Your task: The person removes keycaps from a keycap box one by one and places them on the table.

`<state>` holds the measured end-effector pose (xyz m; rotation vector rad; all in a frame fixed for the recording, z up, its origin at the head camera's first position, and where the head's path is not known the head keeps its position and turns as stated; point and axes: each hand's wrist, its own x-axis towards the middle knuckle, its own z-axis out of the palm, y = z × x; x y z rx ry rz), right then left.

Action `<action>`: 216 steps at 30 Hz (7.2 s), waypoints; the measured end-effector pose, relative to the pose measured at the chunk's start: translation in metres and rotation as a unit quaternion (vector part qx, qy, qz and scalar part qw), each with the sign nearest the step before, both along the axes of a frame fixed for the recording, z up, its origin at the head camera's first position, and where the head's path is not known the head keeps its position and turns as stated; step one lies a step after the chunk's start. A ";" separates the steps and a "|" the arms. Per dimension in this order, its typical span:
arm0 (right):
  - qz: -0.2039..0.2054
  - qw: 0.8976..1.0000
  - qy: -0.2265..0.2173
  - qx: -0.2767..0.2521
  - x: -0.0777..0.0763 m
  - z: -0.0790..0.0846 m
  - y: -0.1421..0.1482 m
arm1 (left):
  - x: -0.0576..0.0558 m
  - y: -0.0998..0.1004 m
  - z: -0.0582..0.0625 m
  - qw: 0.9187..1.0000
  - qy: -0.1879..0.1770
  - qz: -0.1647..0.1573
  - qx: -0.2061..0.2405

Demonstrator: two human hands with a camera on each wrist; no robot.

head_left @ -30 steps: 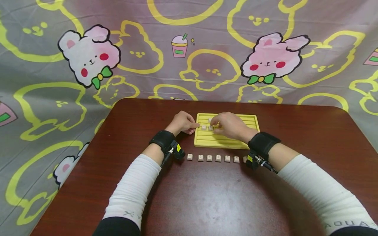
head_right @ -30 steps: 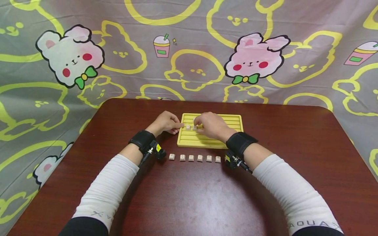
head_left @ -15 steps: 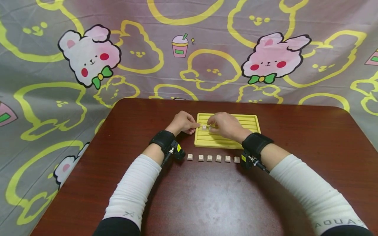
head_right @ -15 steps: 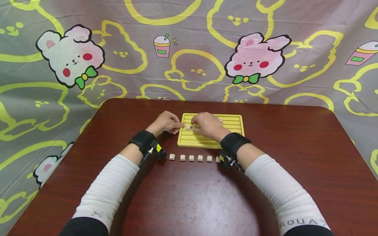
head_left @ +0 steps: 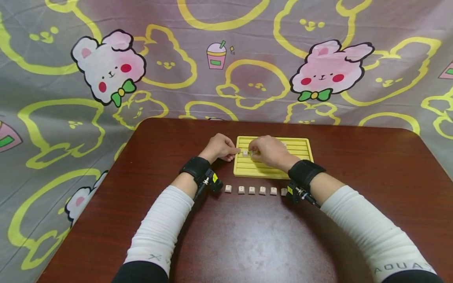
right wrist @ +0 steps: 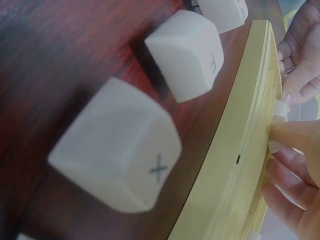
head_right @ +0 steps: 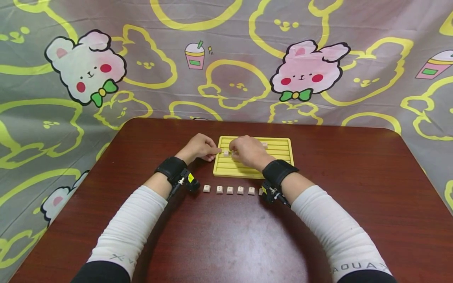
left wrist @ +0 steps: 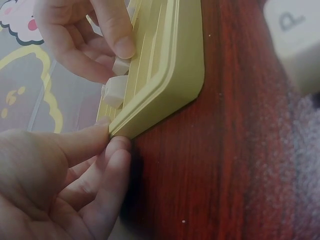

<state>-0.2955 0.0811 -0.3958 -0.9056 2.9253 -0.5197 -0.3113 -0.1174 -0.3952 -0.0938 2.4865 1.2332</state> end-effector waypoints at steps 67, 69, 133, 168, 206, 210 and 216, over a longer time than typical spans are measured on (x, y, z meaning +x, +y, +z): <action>0.078 0.996 0.047 -0.008 0.028 0.020 0.041 | -0.002 0.001 -0.002 1.000 0.003 -0.004 0.018; 0.077 0.996 0.049 -0.006 0.030 0.020 0.043 | -0.002 0.001 -0.002 1.000 0.002 -0.002 0.018; 0.038 0.998 0.047 -0.028 0.095 0.020 0.129 | 0.001 0.002 0.002 1.000 -0.005 0.005 0.026; 0.007 0.996 0.070 -0.047 0.111 0.015 0.168 | 0.001 0.001 0.001 1.000 0.000 -0.002 0.026; -0.028 0.992 0.116 -0.049 0.130 0.008 0.211 | 0.001 0.001 0.003 0.999 -0.015 0.003 0.030; -0.040 0.993 0.100 -0.040 0.132 0.007 0.213 | 0.000 0.001 0.002 0.999 -0.015 0.004 0.031; -0.062 0.996 0.065 -0.024 0.134 0.004 0.218 | 0.000 0.001 0.003 1.000 -0.011 0.003 0.029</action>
